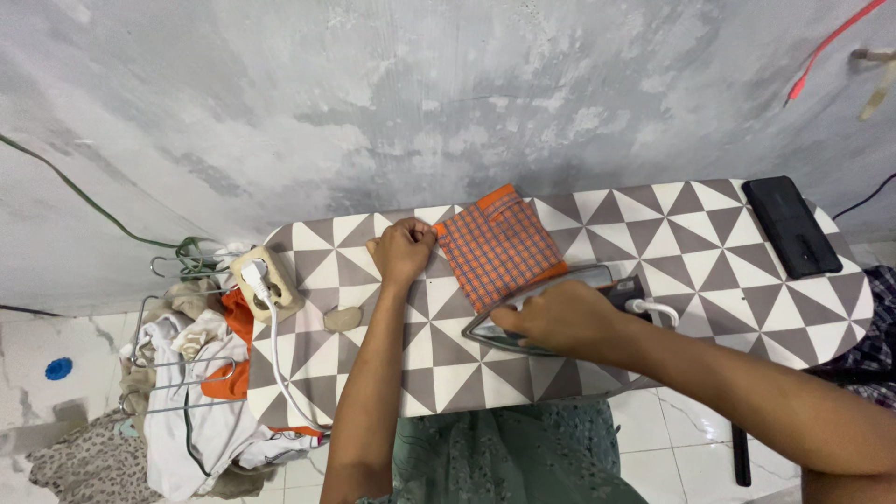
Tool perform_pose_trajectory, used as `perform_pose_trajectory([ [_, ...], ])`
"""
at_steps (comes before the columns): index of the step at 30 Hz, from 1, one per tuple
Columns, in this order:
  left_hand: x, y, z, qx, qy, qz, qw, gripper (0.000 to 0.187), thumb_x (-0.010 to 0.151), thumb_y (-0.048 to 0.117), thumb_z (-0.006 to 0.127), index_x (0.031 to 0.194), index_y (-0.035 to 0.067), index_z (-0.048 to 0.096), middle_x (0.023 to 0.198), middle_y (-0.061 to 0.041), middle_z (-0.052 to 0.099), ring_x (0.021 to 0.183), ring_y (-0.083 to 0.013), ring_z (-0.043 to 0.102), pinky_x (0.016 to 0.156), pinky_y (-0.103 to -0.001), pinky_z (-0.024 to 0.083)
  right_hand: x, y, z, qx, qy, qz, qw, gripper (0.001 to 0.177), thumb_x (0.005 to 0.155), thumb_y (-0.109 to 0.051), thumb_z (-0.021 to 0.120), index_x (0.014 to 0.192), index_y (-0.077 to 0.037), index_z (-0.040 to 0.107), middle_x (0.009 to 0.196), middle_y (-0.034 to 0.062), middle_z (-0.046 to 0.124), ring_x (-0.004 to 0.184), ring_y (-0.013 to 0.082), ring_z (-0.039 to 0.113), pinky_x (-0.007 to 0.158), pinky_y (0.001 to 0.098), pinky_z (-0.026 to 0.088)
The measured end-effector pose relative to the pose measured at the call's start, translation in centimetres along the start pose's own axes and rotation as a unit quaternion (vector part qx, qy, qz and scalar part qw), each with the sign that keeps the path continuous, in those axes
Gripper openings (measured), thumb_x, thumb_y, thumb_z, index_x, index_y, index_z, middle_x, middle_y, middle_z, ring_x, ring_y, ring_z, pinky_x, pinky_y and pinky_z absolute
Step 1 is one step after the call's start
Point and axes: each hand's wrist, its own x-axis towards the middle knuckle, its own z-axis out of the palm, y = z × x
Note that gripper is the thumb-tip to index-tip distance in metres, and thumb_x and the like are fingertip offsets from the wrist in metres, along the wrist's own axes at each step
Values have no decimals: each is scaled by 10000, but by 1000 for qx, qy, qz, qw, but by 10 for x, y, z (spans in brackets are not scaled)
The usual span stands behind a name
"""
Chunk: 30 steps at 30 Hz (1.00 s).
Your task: The person irons an orange and plaid short-sleeved shirt on a patterned ironing board, smoothing the fabric and pressing the seams. After finishing the shirt, the person irons a pair of orange shorts, ensuring the fabric is flat and wrinkle-free.
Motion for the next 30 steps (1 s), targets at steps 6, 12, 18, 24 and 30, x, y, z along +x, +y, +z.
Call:
perform_pose_trajectory([
  [6, -1, -1, 2, 5, 8, 6, 1000, 118, 831, 265, 730, 754, 177, 746, 619, 70, 667, 606, -120, 586, 820, -362, 253, -23, -3, -3, 13, -61, 24, 998, 255, 909, -267, 700, 1105, -156, 580, 717, 60, 717, 624, 253, 728, 467, 406, 533],
  [12, -29, 19, -5, 72, 114, 108, 985, 319, 932, 345, 711, 1141, 106, 683, 1133, -60, 667, 1066, -245, 566, 991, -481, 300, -84, 59, -10, 177, 5, 297, 938, 496, 743, -444, 822, 1172, -244, 674, 761, 84, 755, 685, 307, 736, 624, 439, 547],
  [18, -88, 75, -3, 72, -64, 309, 946, 656, 898, 328, 660, 1481, 89, 476, 1553, -108, 463, 1498, -271, 353, 1207, -639, 94, -147, 114, 44, 230, 403, 407, 787, 366, 981, -340, 768, 1001, -4, 623, 723, 108, 611, 708, 246, 564, 642, 354, 468],
  [24, -126, 78, 11, 146, -210, 344, 904, 713, 997, 405, 550, 1594, 105, 300, 1669, -101, 276, 1553, -262, 205, 1173, -705, -18, -157, 143, 103, 437, 661, 276, 544, 394, 1127, -375, 674, 977, -77, 464, 713, 20, 516, 566, 94, 505, 517, 228, 421],
  [30, -142, 70, 2, 163, -198, 357, 898, 679, 986, 384, 562, 1584, 139, 351, 1648, -113, 326, 1527, -273, 264, 1171, -685, 61, -163, 141, 161, 433, 753, 197, 455, 438, 1167, -417, 661, 1073, -56, 432, 786, 66, 523, 635, 141, 520, 588, 262, 445],
])
